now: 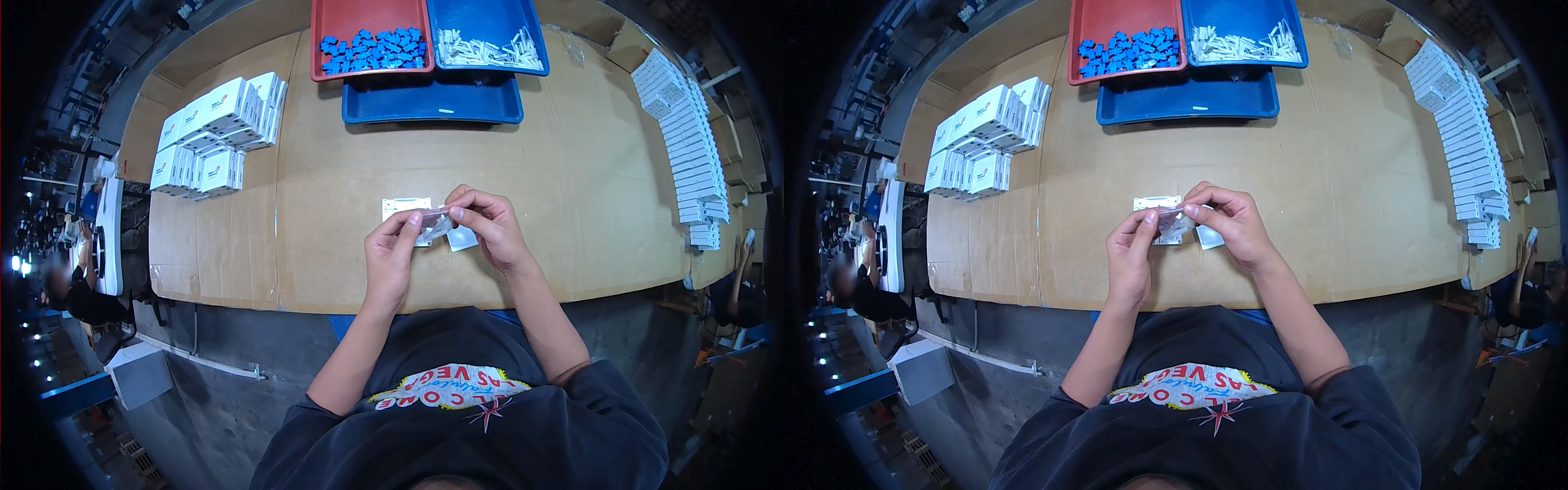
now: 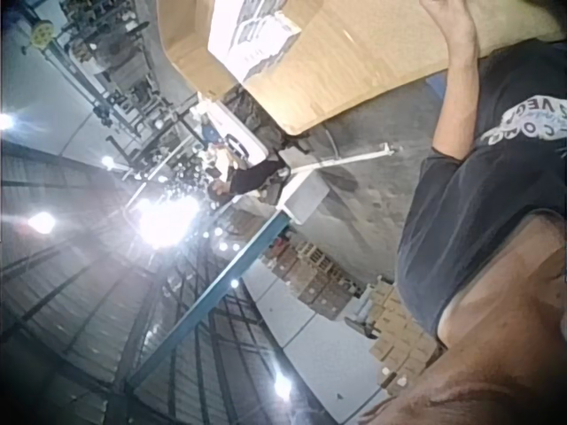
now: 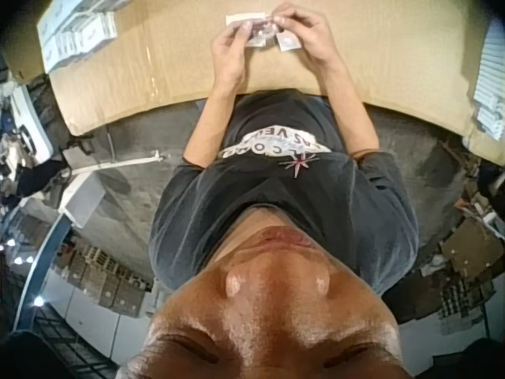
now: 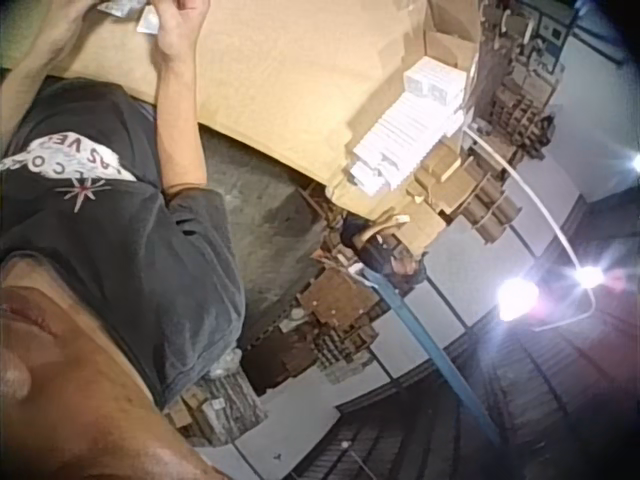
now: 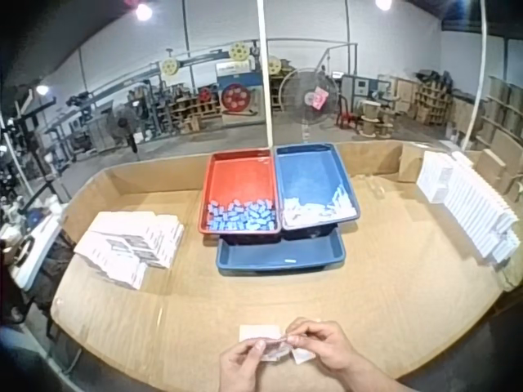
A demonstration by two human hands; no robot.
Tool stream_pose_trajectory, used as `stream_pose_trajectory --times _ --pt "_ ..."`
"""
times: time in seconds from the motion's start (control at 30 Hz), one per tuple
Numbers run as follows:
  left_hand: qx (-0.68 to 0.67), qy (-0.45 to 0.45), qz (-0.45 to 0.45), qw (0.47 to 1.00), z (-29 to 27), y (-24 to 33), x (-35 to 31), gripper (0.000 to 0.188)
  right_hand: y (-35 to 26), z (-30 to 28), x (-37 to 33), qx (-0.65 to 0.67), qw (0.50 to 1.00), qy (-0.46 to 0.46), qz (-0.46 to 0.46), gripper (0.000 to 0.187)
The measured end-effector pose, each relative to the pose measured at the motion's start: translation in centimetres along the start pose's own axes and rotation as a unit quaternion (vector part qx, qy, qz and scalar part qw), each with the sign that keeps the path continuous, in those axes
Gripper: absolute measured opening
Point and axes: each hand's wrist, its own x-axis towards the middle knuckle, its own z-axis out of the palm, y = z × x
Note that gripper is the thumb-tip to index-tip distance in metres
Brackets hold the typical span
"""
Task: Assembling and packaging a puzzle cube along with additional parts into a white box.
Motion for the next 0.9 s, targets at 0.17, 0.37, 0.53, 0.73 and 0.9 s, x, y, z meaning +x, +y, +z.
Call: stream_pose_trajectory --times 0.17,0.37,0.53,0.73,0.9 --pt "-0.100 -0.018 -0.195 0.976 -1.3 0.1 0.7 0.032 -0.7 -0.5 -0.1 -0.059 0.997 -0.034 -0.022 0.010" --pt "-0.170 -0.060 -0.238 0.954 -1.9 -1.2 0.1 0.022 -1.1 -1.5 -0.3 -0.096 0.993 -0.057 -0.037 0.015" --pt "-0.121 -0.025 -0.208 0.970 -1.5 -0.9 0.2 0.014 -1.6 -2.2 -0.3 -0.097 0.993 -0.055 -0.037 0.019" --pt "-0.066 -0.013 -0.138 0.988 -1.0 -1.0 0.1 0.013 -1.8 -0.6 -0.5 -0.114 0.990 -0.037 0.081 0.033" --pt "0.010 -0.029 -0.044 0.999 -1.4 -1.7 0.3 0.012 -0.9 -0.5 -0.5 -0.089 0.991 -0.055 0.085 0.040"
